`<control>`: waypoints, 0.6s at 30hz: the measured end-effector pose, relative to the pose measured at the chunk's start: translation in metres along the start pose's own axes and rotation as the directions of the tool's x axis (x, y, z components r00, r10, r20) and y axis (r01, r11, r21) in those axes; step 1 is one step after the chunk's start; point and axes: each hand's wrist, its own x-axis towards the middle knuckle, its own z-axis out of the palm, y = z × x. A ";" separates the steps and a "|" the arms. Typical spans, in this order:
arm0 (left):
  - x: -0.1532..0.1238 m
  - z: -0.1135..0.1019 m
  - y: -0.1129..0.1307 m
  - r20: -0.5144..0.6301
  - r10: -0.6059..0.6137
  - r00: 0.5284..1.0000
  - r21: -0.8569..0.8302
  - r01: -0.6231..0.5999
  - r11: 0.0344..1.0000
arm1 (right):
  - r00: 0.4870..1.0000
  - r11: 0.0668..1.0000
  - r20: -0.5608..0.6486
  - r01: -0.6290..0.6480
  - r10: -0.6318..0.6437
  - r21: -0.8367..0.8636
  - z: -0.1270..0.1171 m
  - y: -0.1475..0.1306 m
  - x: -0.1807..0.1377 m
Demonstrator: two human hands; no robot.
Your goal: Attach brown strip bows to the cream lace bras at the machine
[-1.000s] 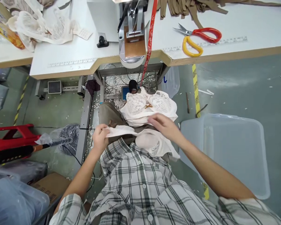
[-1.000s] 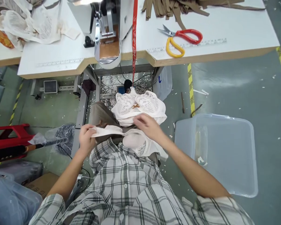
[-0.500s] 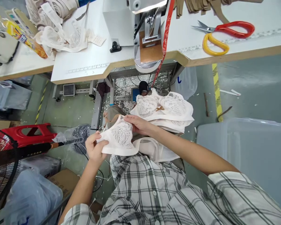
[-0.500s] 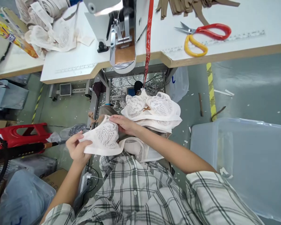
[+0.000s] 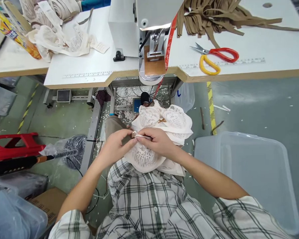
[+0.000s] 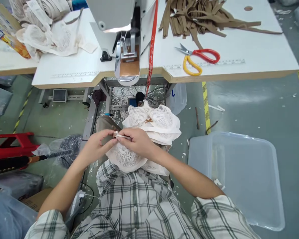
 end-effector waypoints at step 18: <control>-0.003 -0.082 0.002 0.132 -0.537 0.833 -0.804 0.407 0.433 | 0.968 0.866 -0.077 0.177 -0.240 -0.467 -0.085 0.018 0.013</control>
